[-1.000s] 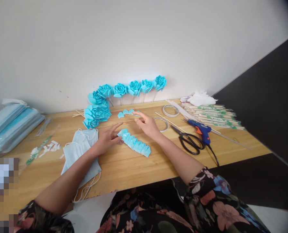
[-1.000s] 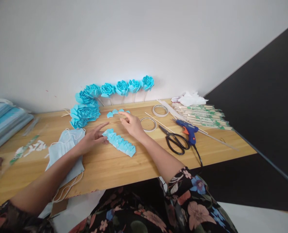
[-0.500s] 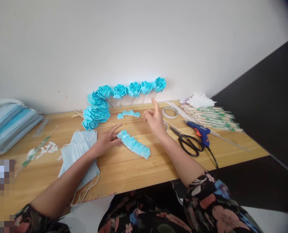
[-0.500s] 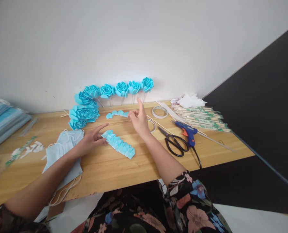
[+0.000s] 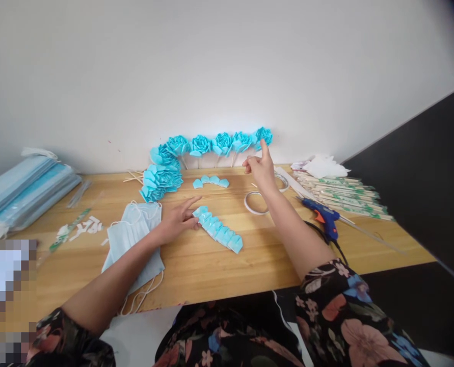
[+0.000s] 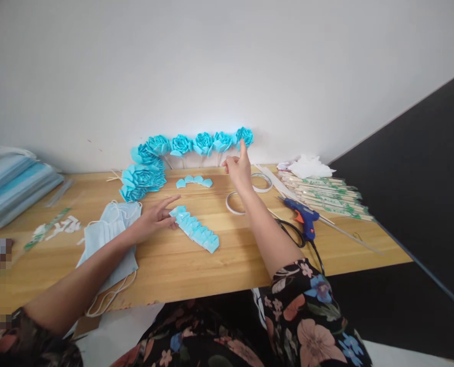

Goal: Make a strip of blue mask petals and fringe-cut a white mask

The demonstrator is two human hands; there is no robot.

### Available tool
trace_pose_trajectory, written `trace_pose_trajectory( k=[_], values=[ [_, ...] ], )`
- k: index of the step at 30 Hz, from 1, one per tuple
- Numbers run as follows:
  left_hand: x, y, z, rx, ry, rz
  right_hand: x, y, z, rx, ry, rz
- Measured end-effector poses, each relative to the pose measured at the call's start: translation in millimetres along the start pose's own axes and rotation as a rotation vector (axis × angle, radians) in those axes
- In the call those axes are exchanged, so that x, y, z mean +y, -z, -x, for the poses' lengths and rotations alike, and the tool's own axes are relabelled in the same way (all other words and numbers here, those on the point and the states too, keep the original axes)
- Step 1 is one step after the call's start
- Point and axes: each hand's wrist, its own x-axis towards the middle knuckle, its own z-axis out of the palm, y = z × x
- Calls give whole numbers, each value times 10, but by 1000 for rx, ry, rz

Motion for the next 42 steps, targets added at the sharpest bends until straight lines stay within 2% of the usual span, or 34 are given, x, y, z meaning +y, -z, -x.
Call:
trace_pose_trajectory(
  k=[3,8,10,13,15,18,22,25,28,31,35,39,42],
  values=[
    [-15,-1,-3,3,-9,-2,-4,-84,118,-79,92,65],
    [-12,-8,-7,-13,4,16,9,-193,182,-127,58,161],
    [-6,-9,-7,-12,13,16,9,-253,187,-138,106,230],
    [-5,-12,-6,0,5,-5,-2,-377,193,-253,186,284],
    [-10,-16,-9,-3,2,0,-17,-466,188,-327,144,292],
    [-19,-27,-16,-16,2,29,-62,-581,177,-330,114,341],
    [-21,-40,-21,1,2,26,-121,-727,171,-389,270,370],
    [-17,-42,-19,1,-3,38,-135,-839,153,-474,260,375],
    [-20,-41,-21,-7,-23,44,-180,-958,140,-475,247,416],
    [-29,-37,-30,-17,-44,39,-282,-1115,141,-479,319,439],
    [-39,-34,-40,-14,-54,28,-396,-1305,136,-610,307,473],
    [-53,-48,-40,8,-50,4,-385,-1234,226,-566,318,377],
    [-55,-69,-35,19,-77,22,-261,-995,401,-664,224,264]
  ],
)
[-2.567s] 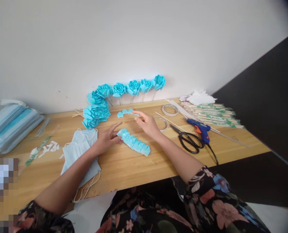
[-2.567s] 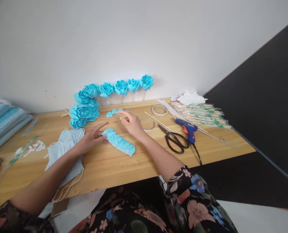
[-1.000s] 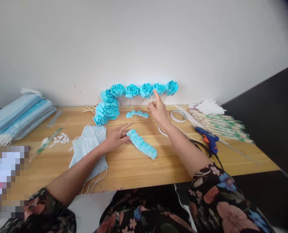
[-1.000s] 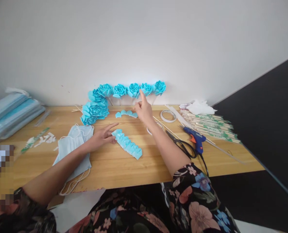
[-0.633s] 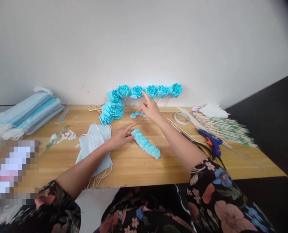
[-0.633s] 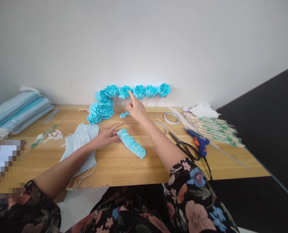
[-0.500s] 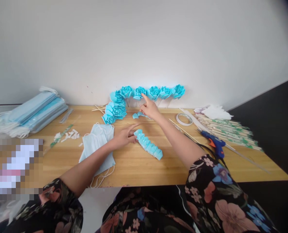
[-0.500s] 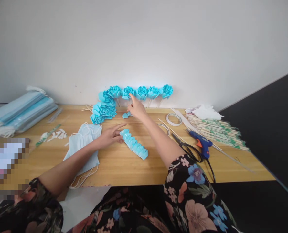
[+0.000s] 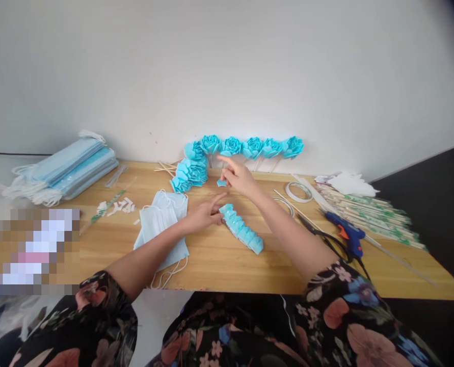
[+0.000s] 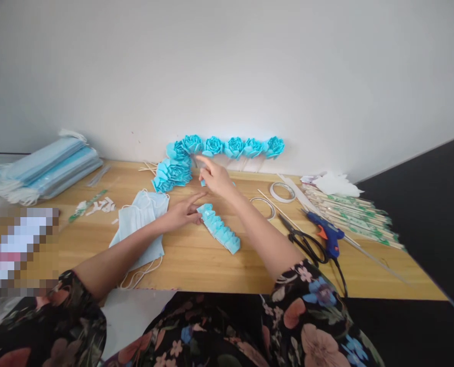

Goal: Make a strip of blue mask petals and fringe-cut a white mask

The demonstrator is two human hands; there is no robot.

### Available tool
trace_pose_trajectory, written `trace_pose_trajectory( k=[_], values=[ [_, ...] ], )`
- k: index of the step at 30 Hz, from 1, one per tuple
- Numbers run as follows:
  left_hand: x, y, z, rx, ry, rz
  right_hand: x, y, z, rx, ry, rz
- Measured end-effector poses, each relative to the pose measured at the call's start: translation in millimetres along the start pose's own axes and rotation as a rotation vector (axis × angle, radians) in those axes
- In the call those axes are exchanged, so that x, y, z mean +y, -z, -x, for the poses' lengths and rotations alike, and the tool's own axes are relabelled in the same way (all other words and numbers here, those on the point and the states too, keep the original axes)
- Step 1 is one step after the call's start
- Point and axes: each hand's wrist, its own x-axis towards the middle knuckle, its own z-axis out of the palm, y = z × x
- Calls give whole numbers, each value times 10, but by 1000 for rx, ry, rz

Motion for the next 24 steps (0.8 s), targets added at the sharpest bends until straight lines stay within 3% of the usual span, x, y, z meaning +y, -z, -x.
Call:
trace_pose_trajectory(
  k=[2,5,9,19,24],
  values=[
    [4,-17,2,10,-25,2,115,27,245,-71,-116,-84],
    [14,-41,2,58,-51,-60,283,46,594,-16,-270,-259],
    [43,-50,9,120,-61,-177,336,24,904,-40,-329,-327],
    [100,-35,29,141,-70,-240,152,-19,1060,-137,-258,-383],
    [99,-11,21,133,-69,-189,185,-45,1086,-72,-230,-372]
  ],
)
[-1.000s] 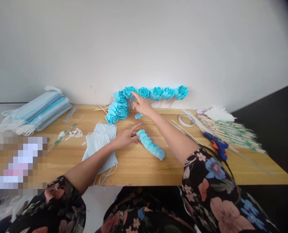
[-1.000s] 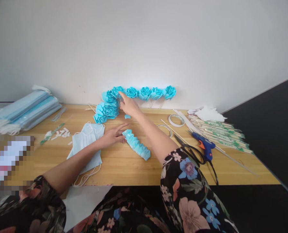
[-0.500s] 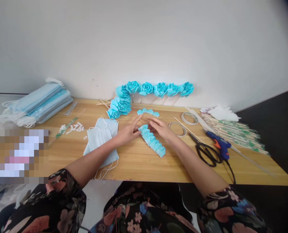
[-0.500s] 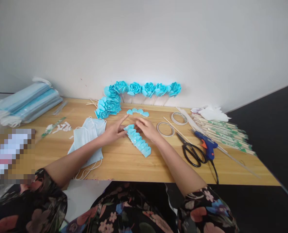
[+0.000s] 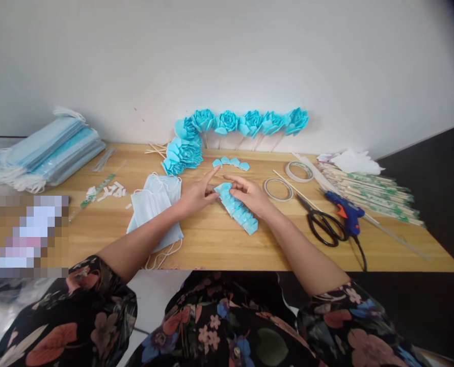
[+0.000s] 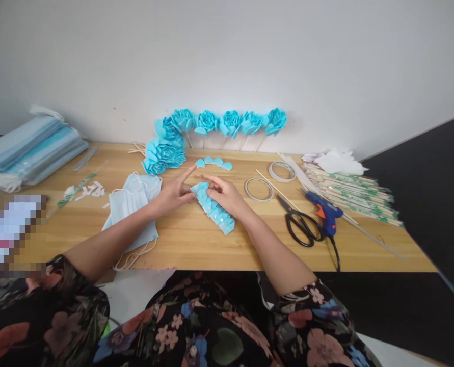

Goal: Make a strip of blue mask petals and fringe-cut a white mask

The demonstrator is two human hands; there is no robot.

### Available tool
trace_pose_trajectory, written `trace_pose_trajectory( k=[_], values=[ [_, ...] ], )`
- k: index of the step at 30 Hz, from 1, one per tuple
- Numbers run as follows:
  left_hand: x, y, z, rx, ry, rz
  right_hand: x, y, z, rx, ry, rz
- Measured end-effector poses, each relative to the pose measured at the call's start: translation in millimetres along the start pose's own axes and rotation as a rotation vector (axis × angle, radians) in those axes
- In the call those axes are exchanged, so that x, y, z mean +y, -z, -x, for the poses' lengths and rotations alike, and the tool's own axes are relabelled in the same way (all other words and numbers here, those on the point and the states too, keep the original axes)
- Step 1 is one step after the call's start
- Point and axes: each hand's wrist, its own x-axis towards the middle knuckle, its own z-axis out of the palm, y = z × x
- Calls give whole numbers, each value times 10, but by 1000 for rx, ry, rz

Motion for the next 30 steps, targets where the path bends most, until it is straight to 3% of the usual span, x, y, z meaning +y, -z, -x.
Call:
trace_pose_trajectory(
  k=[13,19,30],
  values=[
    [50,37,12,20,66,-93,-91,-19,40,40,0,-9],
    [57,44,12,-11,100,-38,-117,-43,57,71,-28,-60],
    [84,62,-4,-32,78,69,13,-38,-12,66,68,17]
  ],
)
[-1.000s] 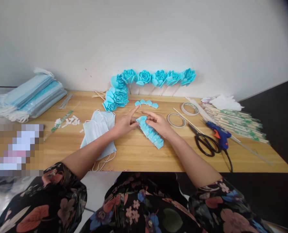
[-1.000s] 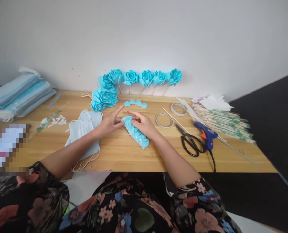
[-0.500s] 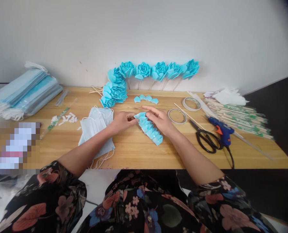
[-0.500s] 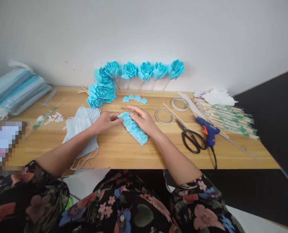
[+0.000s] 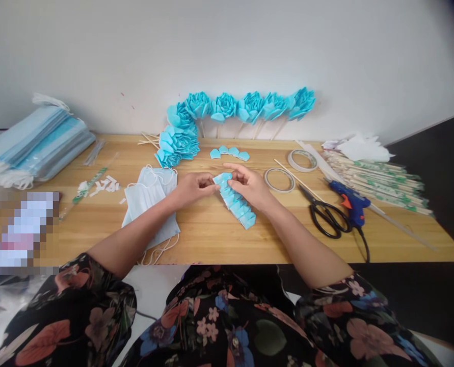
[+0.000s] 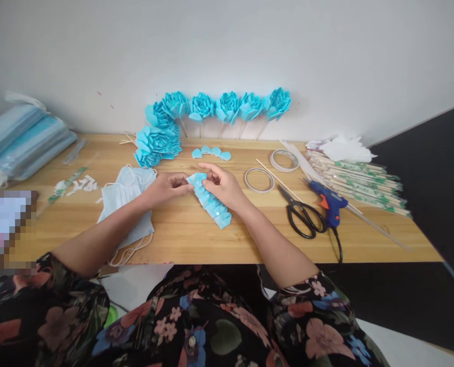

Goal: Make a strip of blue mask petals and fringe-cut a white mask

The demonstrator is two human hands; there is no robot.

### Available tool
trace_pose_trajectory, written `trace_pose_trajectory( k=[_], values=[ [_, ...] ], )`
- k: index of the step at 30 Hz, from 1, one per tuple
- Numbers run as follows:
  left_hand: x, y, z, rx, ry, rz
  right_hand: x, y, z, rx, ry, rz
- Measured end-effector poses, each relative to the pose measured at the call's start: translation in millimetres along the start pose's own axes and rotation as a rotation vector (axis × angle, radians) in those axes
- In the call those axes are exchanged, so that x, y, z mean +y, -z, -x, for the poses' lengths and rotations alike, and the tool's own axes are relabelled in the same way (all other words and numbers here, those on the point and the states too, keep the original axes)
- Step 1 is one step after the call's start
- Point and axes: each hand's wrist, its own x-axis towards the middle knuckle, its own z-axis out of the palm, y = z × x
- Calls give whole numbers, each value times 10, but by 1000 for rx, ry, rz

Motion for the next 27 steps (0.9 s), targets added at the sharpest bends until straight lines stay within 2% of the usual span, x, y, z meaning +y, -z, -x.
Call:
trace_pose_trajectory(
  k=[9,14,21,27],
  values=[
    [-67,9,-28,95,8,76,-117,16,43,-16,-66,-67],
    [-31,-8,-4,69,27,74,-133,10,49,13,-65,-92],
    [34,-39,18,-62,21,32,-80,-38,26,18,-31,-96],
    [21,-74,28,-31,-14,-71,-107,-36,41,42,-31,-45]
  ],
)
